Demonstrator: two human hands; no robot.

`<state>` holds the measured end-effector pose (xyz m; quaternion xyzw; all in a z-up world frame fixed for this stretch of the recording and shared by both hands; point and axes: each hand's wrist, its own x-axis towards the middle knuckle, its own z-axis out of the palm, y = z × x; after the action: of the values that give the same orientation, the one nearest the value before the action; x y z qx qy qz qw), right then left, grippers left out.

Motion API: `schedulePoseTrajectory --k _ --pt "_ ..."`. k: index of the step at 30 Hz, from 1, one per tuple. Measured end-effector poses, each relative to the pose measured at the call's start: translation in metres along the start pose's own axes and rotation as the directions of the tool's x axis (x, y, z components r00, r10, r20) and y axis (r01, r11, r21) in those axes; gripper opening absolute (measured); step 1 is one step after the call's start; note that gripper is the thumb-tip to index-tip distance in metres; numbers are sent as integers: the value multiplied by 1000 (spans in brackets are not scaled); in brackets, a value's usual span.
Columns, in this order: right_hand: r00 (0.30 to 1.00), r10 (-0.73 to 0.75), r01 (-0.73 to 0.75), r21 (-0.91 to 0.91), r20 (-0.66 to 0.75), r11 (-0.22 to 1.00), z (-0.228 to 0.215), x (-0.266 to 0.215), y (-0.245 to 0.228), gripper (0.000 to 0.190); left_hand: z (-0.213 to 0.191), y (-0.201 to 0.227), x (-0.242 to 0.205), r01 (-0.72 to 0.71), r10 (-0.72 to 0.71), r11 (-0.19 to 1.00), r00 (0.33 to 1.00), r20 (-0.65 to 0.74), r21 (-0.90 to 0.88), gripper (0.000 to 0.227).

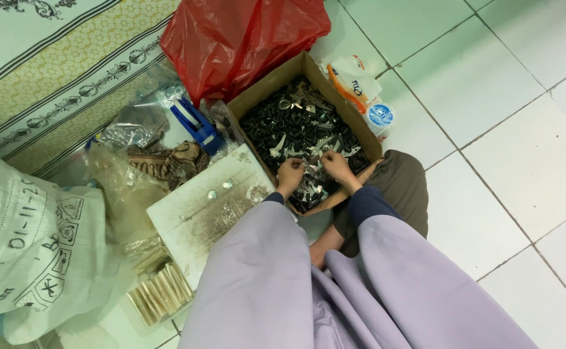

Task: The person sits on the floor and assembles small metal hardware pieces by hand. They pick up a dark component and a silver component from a cardboard box, connect them, and place the finished assembly onto a white board. This process is repeated multiple times.

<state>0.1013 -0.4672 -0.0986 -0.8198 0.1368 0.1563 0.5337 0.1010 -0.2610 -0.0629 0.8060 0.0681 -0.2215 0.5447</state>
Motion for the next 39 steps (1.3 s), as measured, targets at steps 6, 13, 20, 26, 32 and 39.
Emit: schedulePoseTrajectory --k 6,13,20,26,32,39 --pt "999 -43 44 106 -16 993 -2 -23 -29 31 6 2 -4 -9 10 1000 1000 15 -29 35" --pt "998 -10 -13 332 68 943 -17 -52 -72 41 1 13 -2 -41 46 987 999 25 -153 39" --pt "992 16 -59 338 128 939 -20 -63 -84 47 5 29 -11 -25 34 978 999 40 -206 44" --pt "992 -30 -10 321 120 947 -21 -52 -79 35 5 26 -10 -7 19 975 998 56 -222 40" --pt "996 -14 -23 393 90 919 -19 -51 -73 34 9 20 -6 -2 25 967 996 88 -256 39" --pt "993 -10 -54 538 115 841 -19 -52 -75 31 8 24 -5 8 20 959 995 97 -282 38"
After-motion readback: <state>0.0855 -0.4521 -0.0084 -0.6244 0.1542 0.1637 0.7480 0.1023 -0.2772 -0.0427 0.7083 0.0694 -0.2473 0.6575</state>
